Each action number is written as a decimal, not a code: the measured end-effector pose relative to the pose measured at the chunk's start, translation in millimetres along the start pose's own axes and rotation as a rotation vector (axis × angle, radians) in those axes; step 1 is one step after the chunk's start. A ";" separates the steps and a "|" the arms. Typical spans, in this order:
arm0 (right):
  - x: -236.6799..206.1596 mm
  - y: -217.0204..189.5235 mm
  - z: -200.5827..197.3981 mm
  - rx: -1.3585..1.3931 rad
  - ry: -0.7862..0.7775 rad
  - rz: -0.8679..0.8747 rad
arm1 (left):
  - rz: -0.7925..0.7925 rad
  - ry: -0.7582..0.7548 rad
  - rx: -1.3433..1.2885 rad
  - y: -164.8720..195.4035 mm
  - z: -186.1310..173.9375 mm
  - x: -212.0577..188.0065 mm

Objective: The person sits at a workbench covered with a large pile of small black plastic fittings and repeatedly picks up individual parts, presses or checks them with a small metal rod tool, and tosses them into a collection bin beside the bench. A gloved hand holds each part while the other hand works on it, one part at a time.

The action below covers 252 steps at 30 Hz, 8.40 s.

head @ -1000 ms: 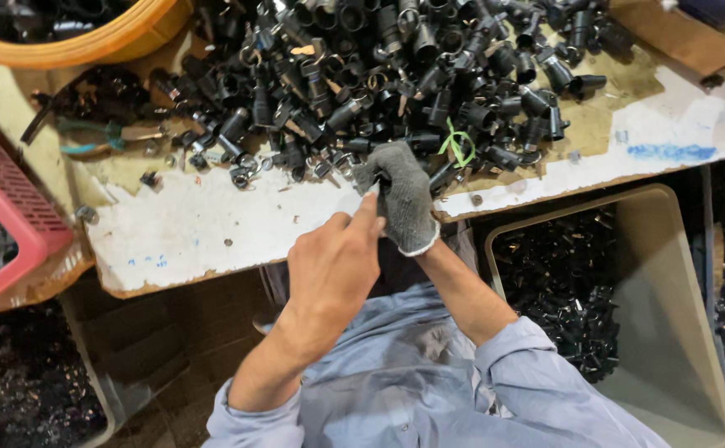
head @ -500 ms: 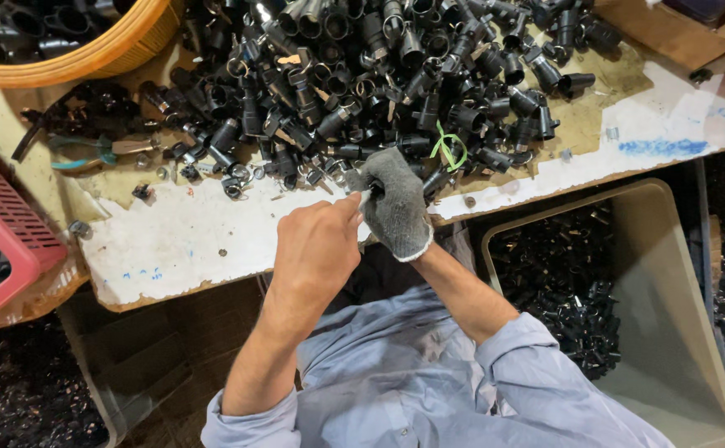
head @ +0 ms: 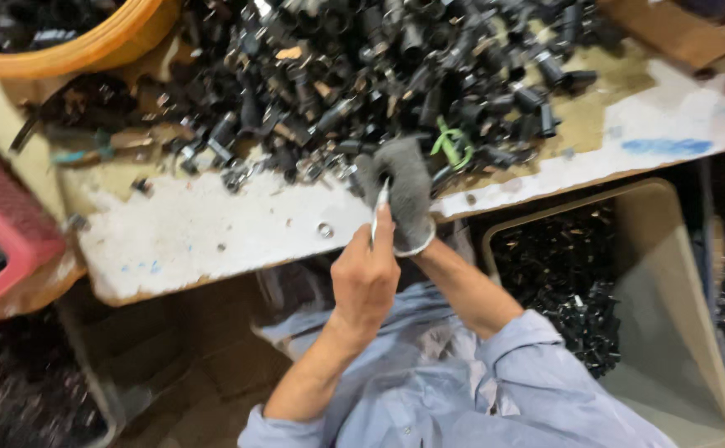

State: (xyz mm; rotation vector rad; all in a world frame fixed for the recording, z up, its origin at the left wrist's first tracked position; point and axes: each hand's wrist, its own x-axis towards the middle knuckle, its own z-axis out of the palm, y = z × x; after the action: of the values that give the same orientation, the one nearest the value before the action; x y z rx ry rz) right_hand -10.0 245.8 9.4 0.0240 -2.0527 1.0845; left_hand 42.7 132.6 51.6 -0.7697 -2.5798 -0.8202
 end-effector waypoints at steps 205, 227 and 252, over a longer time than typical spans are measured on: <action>85.8 -107.5 16.9 -0.328 -0.771 -0.352 | -0.343 0.330 -0.373 -177.4 -27.2 -25.7; 97.2 -60.6 10.7 -0.086 -0.436 -0.287 | -0.327 0.367 -0.303 -162.2 -26.7 -12.0; -3.9 -19.1 23.4 0.124 -0.297 -0.169 | -0.353 0.277 -0.248 -161.7 -15.3 -8.6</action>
State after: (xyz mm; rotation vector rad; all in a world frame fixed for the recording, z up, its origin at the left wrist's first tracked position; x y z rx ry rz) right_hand -15.5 216.0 12.6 0.4368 -2.1924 1.1545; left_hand -42.4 8.5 -10.2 -0.2346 -2.4186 -1.2709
